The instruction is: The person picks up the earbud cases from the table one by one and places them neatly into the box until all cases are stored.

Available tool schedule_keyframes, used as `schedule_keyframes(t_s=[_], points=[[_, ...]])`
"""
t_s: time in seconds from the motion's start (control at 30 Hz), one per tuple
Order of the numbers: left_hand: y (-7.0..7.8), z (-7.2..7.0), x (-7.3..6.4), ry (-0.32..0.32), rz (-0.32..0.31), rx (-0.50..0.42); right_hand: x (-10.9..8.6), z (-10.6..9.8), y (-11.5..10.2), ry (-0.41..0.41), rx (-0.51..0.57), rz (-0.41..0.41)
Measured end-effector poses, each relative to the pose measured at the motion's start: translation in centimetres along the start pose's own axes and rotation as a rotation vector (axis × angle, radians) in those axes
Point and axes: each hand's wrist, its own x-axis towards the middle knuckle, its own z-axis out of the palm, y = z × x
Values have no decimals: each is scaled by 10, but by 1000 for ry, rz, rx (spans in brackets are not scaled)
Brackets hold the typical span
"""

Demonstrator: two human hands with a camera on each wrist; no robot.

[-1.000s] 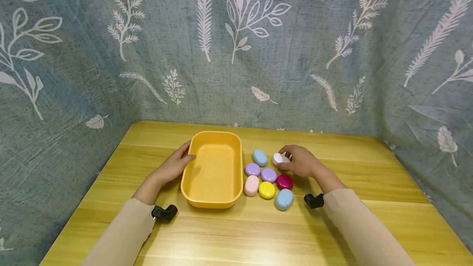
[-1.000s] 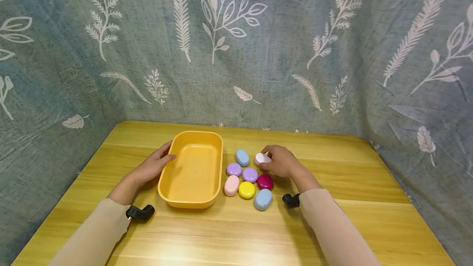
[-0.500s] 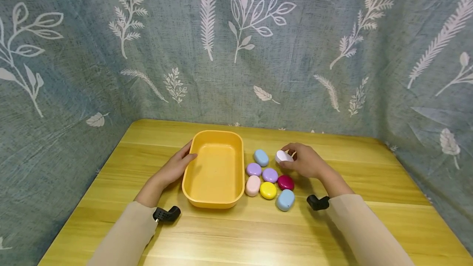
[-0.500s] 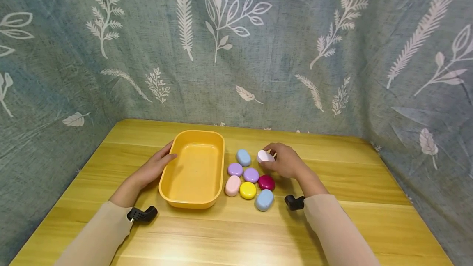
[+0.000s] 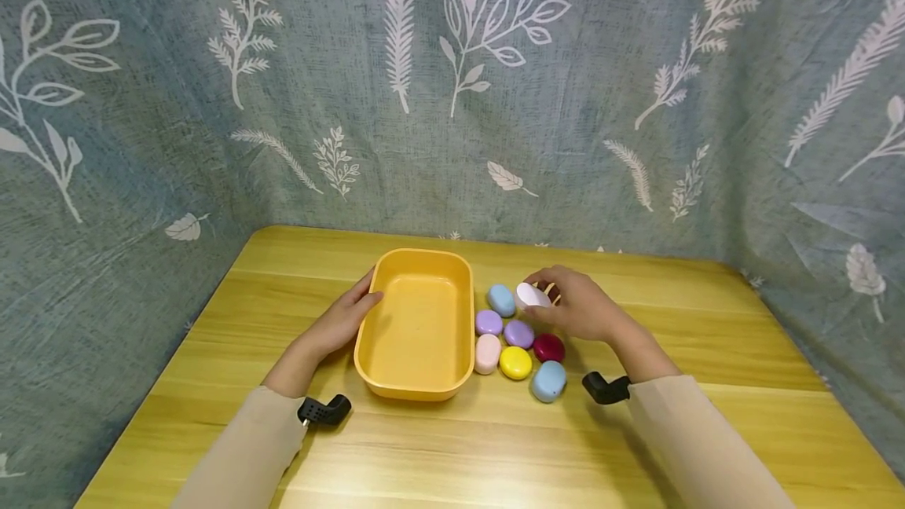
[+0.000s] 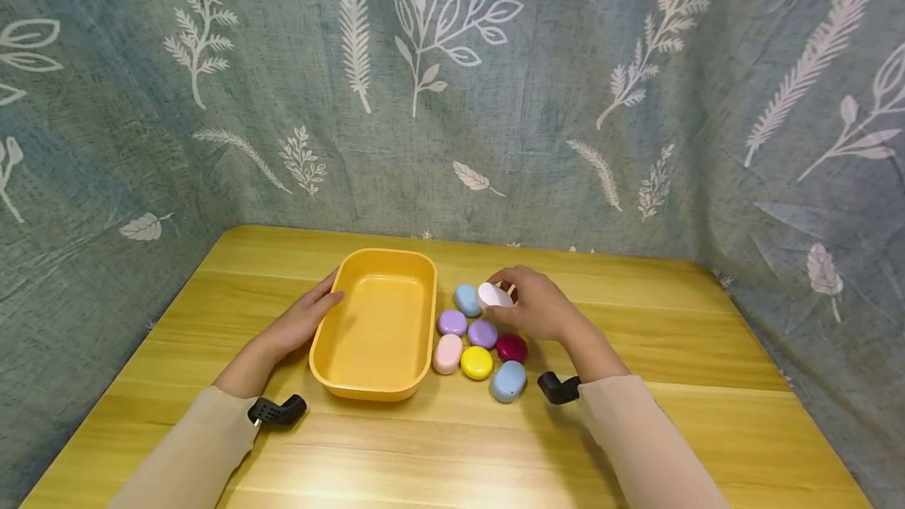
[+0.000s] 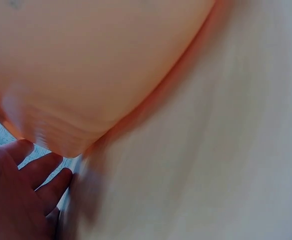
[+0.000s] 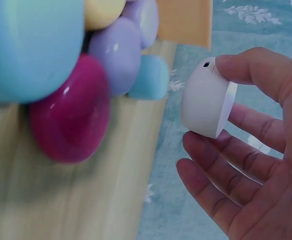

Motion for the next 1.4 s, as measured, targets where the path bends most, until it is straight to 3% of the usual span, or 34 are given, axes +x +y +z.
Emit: schedule_keyframes(t_s=[0.47, 1.4], points=[[-2, 2, -2, 6, 9, 23, 0, 1, -33, 0, -1, -120], [-3, 1, -2, 12, 13, 36, 10, 15, -76, -25, -31, -221]])
